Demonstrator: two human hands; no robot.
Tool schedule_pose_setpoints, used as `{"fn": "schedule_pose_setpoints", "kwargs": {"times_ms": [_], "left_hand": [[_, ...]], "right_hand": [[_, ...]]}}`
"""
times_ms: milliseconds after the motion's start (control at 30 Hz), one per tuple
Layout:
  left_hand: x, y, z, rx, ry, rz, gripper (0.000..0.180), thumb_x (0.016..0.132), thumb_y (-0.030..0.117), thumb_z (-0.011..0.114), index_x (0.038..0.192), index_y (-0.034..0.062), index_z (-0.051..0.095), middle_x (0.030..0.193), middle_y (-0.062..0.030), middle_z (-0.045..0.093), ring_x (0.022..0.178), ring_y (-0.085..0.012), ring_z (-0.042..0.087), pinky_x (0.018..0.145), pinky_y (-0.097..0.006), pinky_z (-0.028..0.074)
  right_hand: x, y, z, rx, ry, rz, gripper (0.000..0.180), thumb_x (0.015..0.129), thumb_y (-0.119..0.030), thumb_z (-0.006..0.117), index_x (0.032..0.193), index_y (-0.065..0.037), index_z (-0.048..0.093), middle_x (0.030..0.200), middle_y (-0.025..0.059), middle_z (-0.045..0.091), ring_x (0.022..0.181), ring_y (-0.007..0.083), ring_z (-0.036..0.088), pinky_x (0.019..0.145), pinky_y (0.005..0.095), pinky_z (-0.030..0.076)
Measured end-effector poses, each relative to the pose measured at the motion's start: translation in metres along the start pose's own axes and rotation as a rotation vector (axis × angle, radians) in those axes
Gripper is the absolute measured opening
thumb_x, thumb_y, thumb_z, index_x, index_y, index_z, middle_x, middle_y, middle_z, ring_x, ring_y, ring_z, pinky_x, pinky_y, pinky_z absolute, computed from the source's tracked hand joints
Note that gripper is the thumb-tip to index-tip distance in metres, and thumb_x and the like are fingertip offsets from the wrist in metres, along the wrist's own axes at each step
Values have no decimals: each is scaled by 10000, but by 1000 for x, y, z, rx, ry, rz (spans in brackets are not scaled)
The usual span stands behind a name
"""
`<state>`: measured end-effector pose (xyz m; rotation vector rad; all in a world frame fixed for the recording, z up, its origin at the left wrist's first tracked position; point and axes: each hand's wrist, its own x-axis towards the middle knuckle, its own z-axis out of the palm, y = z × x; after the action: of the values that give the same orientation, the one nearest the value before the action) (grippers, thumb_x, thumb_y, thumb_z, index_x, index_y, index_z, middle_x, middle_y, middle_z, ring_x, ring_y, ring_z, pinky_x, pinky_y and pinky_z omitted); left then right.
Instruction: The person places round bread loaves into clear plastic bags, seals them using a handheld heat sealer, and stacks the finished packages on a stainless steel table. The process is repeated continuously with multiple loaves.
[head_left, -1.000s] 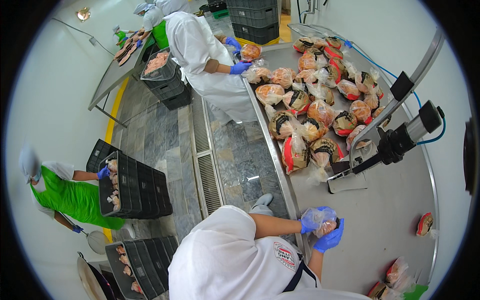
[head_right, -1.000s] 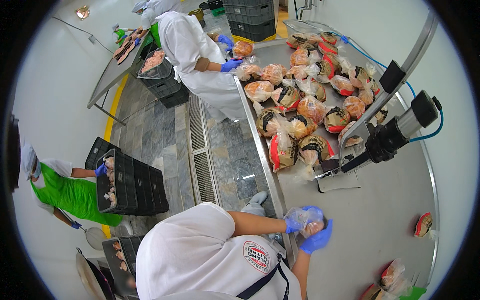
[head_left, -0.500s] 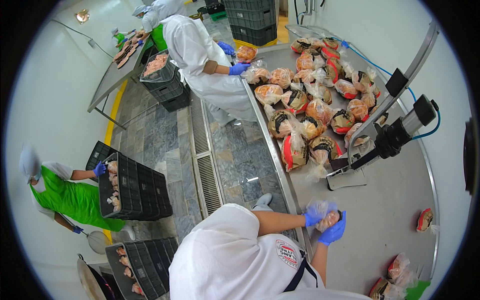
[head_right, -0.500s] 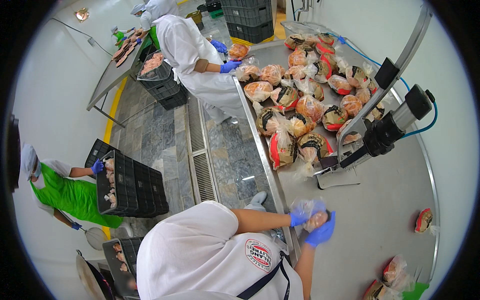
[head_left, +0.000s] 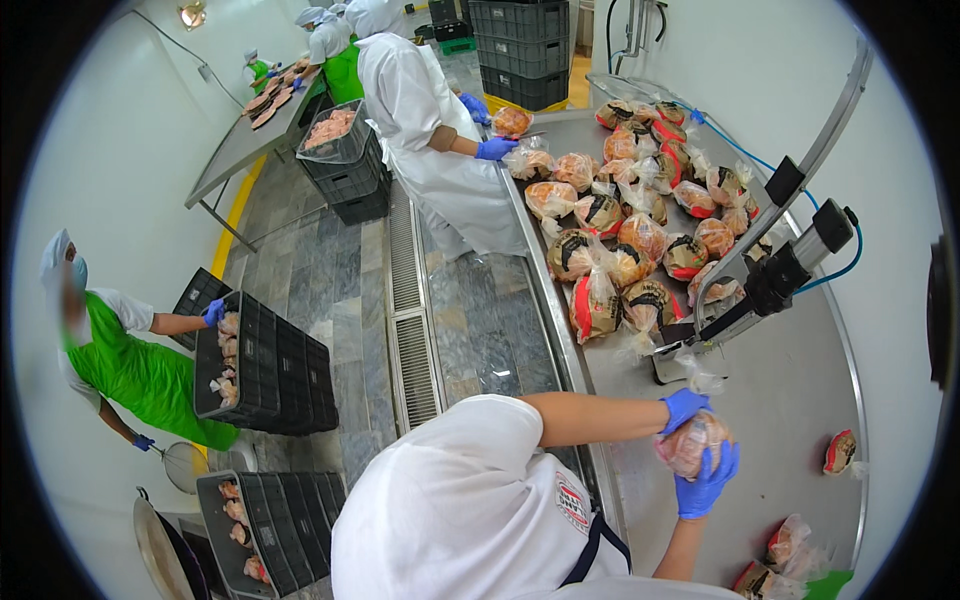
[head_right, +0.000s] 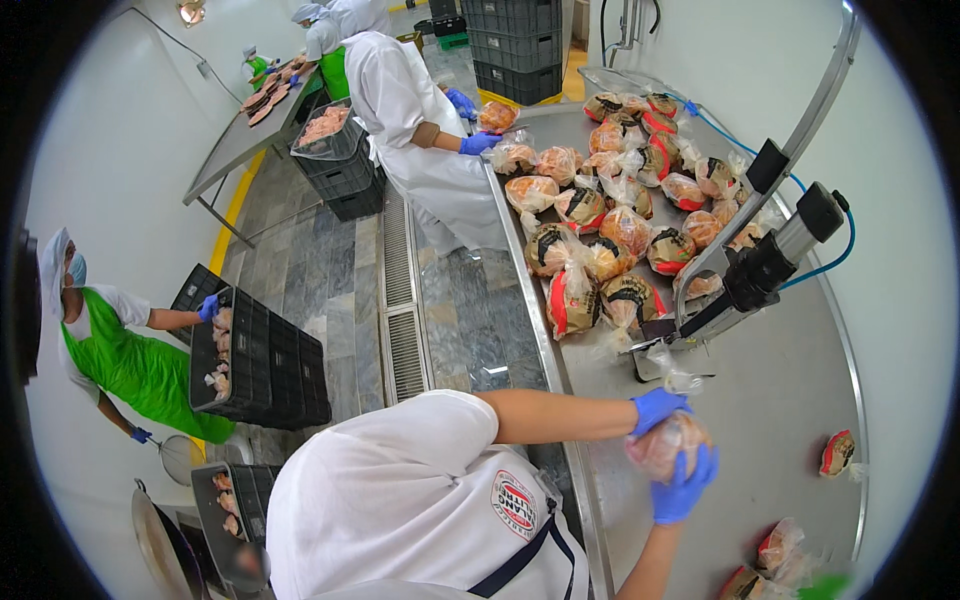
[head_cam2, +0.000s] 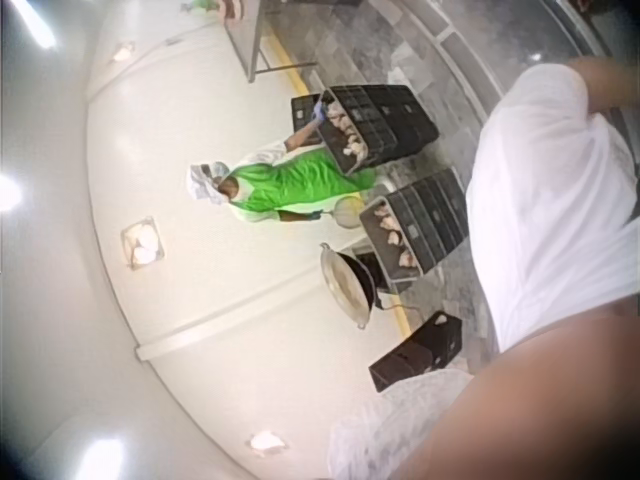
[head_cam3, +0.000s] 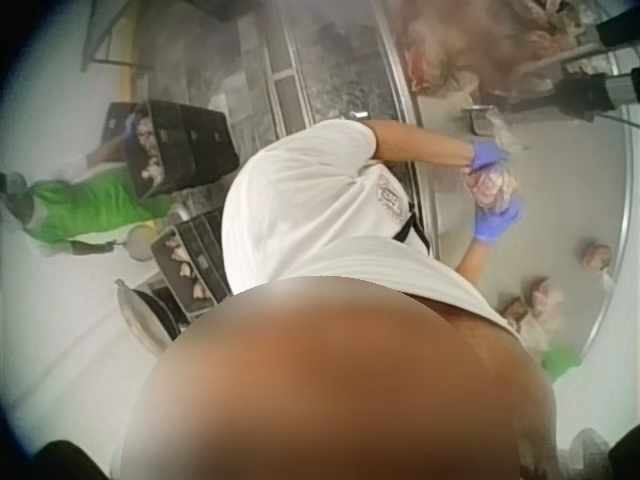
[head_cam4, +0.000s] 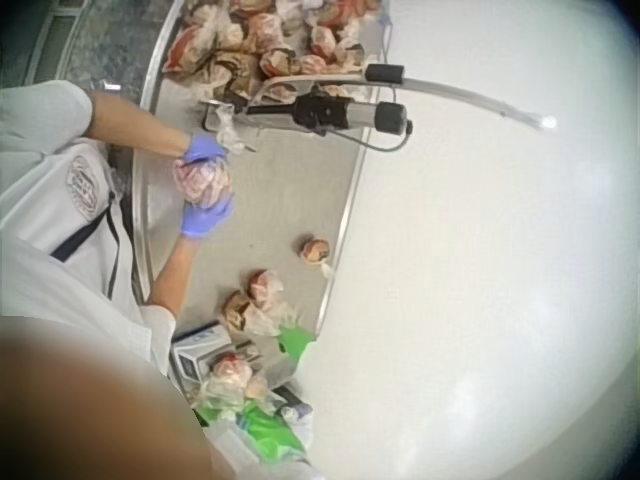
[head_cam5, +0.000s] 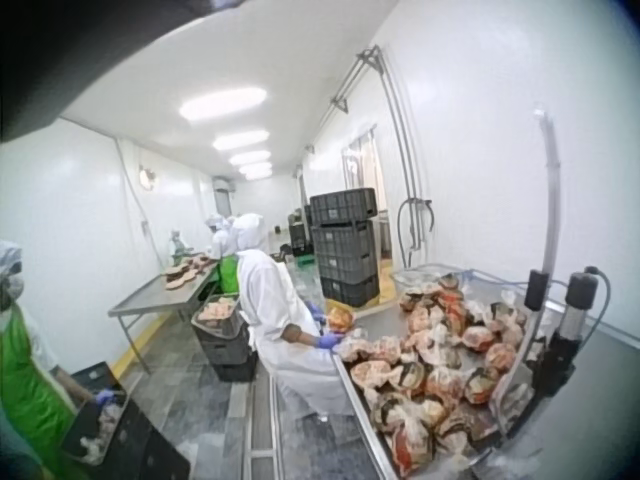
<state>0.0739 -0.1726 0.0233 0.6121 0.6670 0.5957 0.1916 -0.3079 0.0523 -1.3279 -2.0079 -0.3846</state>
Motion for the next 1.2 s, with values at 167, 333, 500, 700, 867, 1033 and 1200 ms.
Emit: {"fn": "schedule_pose_setpoints", "kwargs": {"times_ms": [167, 333, 500, 700, 867, 1033, 1200], "left_hand": [[-11, 48, 58, 37, -166, 138, 310, 889, 312, 442, 809, 52, 590, 781, -104, 619, 688, -194, 580, 628, -339, 491], [4, 69, 56, -314, -314, -21, 217, 860, 315, 512, 788, 111, 532, 759, -111, 546, 715, -223, 530, 685, -362, 470], [36, 48, 28, -451, -182, -165, 269, 667, 162, 512, 846, -38, 519, 839, -165, 554, 802, -292, 557, 811, -390, 469], [24, 46, 42, -324, -71, -243, 297, 888, 289, 394, 751, 47, 497, 957, -187, 569, 955, -338, 532, 872, -473, 417], [7, 59, 27, -373, -372, -174, 238, 905, 250, 433, 783, 52, 487, 642, -53, 513, 904, -259, 548, 881, -414, 411], [12, 55, -24, -601, -476, -348, 180, 897, 214, 449, 838, 54, 506, 672, -40, 514, 875, -225, 551, 884, -387, 416], [-19, 77, -5, -363, -153, -382, 161, 878, 199, 467, 904, 49, 521, 844, -56, 541, 862, -213, 555, 873, -379, 434]], "right_hand": [[15, -24, 1, 484, 299, 581, 788, 629, -188, 749, 1293, -112, 331, 1294, 132, 380, 1183, 301, 392, 938, 480, 360], [29, -7, -17, 2143, 72, 1032, 625, 816, -501, 491, 1299, -137, 335, 1218, 88, 473, 1034, 269, 521, 776, 414, 492], [31, -22, -35, 776, 328, 661, 1053, 567, -228, 825, 1381, -75, 175, 1371, 135, 314, 1247, 287, 338, 1022, 370, 312], [17, -6, -32, 637, 248, 635, 859, 591, -232, 803, 1282, -72, 318, 1288, 127, 398, 1187, 283, 407, 994, 378, 347], [4, -1, -23, 1924, 319, 1261, 898, 652, -433, 736, 1329, -76, 266, 1309, 116, 379, 1190, 267, 411, 980, 372, 363], [7, -10, -10, 1501, 228, 897, 857, 734, -460, 652, 1373, -87, 220, 1344, 133, 357, 1221, 277, 384, 988, 382, 359], [0, -3, 34, 2074, 410, 1052, 736, 823, -495, 516, 1359, -60, 263, 1321, 140, 395, 1231, 243, 377, 1008, 383, 336]]}}
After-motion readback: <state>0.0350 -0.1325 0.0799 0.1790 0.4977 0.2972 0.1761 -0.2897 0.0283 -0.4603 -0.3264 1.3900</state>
